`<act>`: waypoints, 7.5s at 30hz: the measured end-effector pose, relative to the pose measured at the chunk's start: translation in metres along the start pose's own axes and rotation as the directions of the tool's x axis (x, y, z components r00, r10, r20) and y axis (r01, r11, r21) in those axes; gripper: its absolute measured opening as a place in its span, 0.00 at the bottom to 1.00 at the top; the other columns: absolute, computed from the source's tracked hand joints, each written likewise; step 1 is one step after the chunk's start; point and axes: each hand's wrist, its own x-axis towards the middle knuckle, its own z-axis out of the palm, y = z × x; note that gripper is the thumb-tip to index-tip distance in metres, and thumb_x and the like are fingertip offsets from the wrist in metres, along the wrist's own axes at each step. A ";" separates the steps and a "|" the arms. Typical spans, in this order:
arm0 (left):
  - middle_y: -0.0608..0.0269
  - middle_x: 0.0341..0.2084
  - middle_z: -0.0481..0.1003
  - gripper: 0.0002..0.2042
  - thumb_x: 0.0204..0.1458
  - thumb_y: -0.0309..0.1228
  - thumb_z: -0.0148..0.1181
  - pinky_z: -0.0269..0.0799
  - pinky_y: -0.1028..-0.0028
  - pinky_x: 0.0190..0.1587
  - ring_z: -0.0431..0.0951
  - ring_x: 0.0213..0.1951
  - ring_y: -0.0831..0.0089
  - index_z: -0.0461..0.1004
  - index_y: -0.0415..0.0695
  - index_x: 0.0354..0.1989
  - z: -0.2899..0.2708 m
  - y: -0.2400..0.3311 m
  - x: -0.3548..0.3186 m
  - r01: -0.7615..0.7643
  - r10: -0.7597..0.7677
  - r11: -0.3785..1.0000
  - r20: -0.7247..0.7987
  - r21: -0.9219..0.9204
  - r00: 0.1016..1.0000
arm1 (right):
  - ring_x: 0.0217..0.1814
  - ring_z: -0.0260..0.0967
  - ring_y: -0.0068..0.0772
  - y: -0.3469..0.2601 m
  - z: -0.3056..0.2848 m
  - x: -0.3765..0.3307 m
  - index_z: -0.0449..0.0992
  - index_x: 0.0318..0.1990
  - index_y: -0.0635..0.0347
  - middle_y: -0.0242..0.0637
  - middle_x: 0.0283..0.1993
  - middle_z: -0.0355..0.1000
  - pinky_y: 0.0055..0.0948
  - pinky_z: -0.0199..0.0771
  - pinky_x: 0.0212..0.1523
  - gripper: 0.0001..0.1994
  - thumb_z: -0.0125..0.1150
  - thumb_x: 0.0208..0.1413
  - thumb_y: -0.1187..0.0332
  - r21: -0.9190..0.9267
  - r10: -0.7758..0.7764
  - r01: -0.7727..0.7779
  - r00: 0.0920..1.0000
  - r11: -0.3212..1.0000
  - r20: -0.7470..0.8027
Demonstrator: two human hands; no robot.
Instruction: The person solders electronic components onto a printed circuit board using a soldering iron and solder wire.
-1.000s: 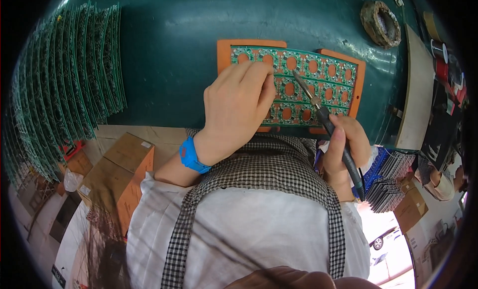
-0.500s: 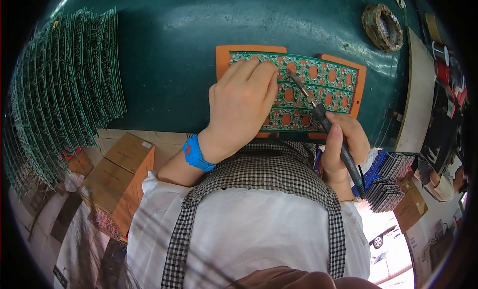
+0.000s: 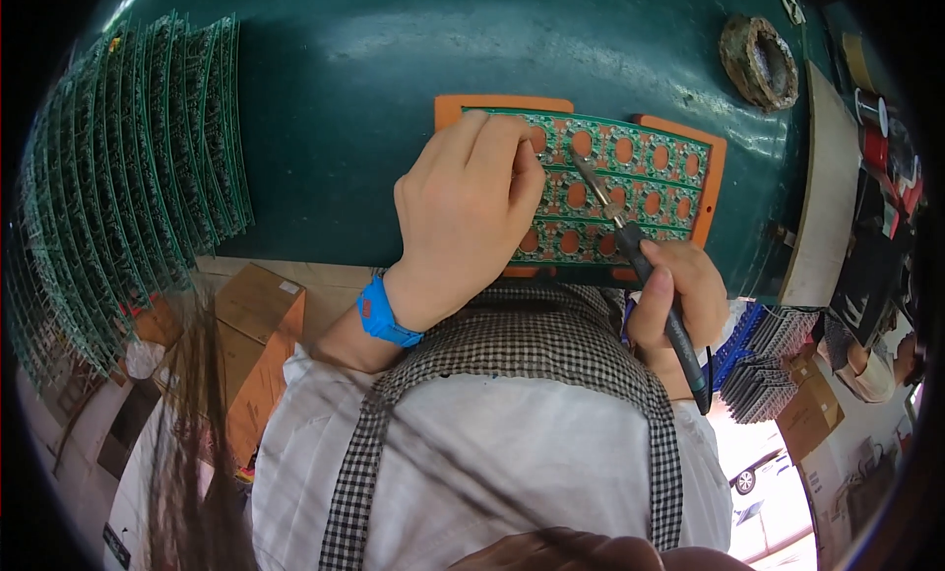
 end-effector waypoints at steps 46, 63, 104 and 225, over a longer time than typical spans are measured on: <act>0.62 0.27 0.68 0.06 0.43 0.20 0.60 0.68 0.74 0.22 0.73 0.22 0.70 0.71 0.41 0.28 -0.016 0.003 -0.035 0.085 -0.053 0.981 0.182 -0.172 0.982 | 0.19 0.71 0.38 -0.003 -0.001 -0.032 0.74 0.25 0.68 0.43 0.20 0.72 0.29 0.70 0.22 0.05 0.53 0.43 0.75 0.011 -0.002 0.003 0.998 1.000 -0.055; 0.65 0.26 0.67 0.05 0.43 0.25 0.59 0.70 0.70 0.24 0.73 0.28 0.68 0.70 0.44 0.27 -0.005 0.003 -0.028 -0.004 0.008 0.999 0.114 -0.031 0.993 | 0.17 0.69 0.33 -0.013 0.005 -0.012 0.75 0.26 0.68 0.41 0.20 0.72 0.25 0.68 0.18 0.03 0.56 0.42 0.78 -0.039 -0.069 0.070 0.997 0.997 0.040; 0.63 0.27 0.69 0.06 0.44 0.22 0.63 0.69 0.72 0.27 0.73 0.26 0.68 0.74 0.41 0.31 -0.029 -0.005 -0.070 0.060 -0.029 0.988 0.212 -0.140 0.977 | 0.16 0.69 0.35 -0.026 0.012 -0.049 0.74 0.26 0.70 0.40 0.18 0.71 0.27 0.69 0.17 0.05 0.55 0.43 0.76 0.068 -0.143 0.139 0.988 0.988 0.056; 0.62 0.26 0.68 0.05 0.43 0.22 0.58 0.70 0.70 0.25 0.74 0.26 0.65 0.70 0.41 0.28 -0.039 -0.015 -0.056 0.133 -0.080 0.977 0.289 -0.169 0.954 | 0.16 0.67 0.33 -0.034 0.025 -0.043 0.74 0.25 0.68 0.38 0.18 0.68 0.28 0.65 0.17 0.04 0.54 0.41 0.77 0.065 -0.203 0.200 0.978 0.978 0.037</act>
